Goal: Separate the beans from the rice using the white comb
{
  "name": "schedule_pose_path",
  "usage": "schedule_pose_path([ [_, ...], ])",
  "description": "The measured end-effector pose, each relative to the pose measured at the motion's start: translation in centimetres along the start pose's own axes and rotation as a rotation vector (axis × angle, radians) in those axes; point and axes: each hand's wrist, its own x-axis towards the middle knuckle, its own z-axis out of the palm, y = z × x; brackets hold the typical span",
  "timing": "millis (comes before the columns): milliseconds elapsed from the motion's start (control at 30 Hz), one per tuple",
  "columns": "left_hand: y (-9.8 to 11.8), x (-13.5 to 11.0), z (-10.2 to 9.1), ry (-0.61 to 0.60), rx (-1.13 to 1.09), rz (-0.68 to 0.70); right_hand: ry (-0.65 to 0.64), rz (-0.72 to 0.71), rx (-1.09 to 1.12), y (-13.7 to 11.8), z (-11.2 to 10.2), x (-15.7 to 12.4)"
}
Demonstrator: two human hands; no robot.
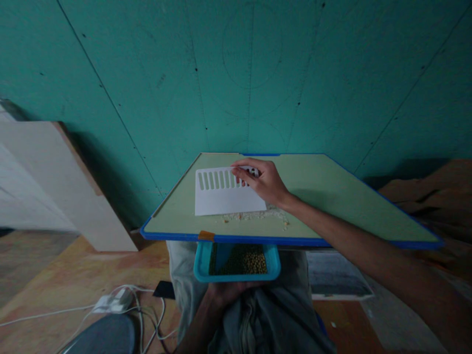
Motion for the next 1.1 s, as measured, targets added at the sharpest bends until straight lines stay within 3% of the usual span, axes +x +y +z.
schedule_pose_path([
  [200,0.0,-0.1,0.3,0.054,0.009,0.004,-0.003,-0.030,-0.052,-0.2,0.3,-0.4],
  [467,0.1,0.0,0.4,-0.040,-0.099,-0.004,-0.015,-0.032,-0.050,-0.5,0.6,-0.6],
  [700,0.0,-0.1,-0.1,-0.034,-0.060,0.012,-0.016,-0.002,-0.015,-0.9,0.9,-1.2],
  [1000,-0.1,0.4,-1.1,-0.148,-0.089,-0.006,-0.001,-0.058,0.013,-1.1,1.3,-1.7],
  [1100,-0.1,0.3,-1.1,-0.130,-0.097,0.003,-0.002,-0.084,0.032,-1.1,1.4,-1.7],
])
